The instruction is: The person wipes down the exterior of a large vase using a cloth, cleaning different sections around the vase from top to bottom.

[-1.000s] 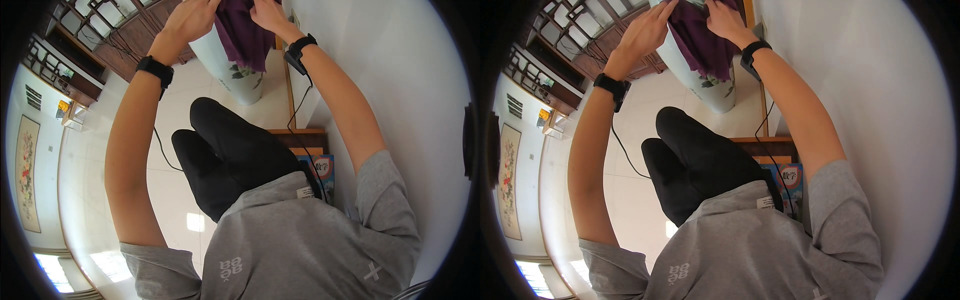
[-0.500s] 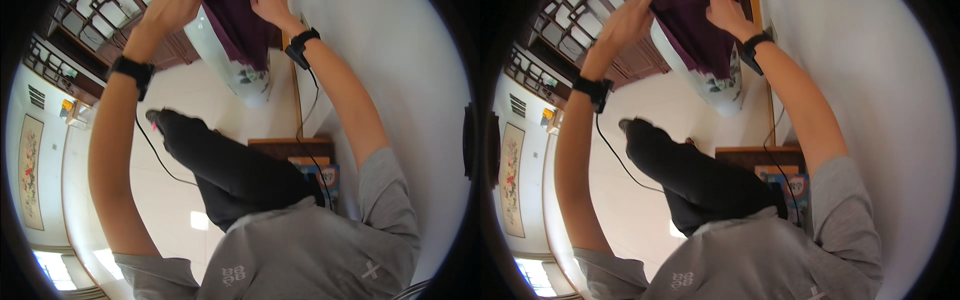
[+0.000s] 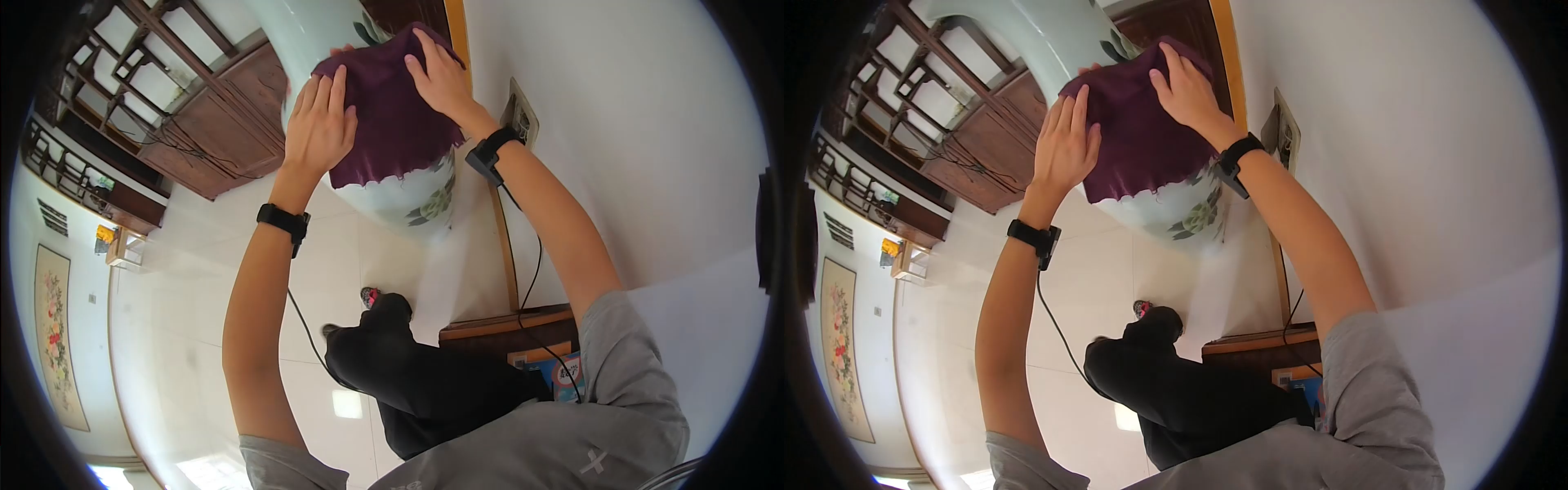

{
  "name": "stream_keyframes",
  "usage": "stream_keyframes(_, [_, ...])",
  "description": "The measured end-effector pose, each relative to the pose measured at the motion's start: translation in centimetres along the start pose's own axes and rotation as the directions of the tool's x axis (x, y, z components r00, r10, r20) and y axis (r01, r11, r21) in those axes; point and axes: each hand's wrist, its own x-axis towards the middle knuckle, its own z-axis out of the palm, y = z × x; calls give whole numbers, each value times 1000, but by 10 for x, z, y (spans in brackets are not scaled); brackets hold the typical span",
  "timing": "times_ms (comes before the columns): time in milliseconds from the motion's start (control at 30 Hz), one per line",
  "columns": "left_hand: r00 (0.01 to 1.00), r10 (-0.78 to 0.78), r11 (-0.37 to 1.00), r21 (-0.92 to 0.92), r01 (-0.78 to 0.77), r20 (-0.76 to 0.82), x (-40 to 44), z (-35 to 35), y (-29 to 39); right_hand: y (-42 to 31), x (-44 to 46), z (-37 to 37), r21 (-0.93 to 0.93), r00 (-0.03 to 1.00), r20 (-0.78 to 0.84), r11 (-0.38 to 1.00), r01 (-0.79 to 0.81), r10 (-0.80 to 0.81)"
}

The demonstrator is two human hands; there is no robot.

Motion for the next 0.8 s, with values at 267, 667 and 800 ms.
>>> stream_keyframes(267, [995,-1,998,-57,-5,-104,-15,70,9,16,-45,47,167,990,-121,984,-57,78])
stream_keyframes(667, [885,401,911,-8,-411,237,-137,142,53,39,-208,66,-57,971,-105,973,-224,217])
stream_keyframes(800, [748,501,835,-17,-549,435,-200,162,47,55,-277,60,-126,969,87,967,-221,233])
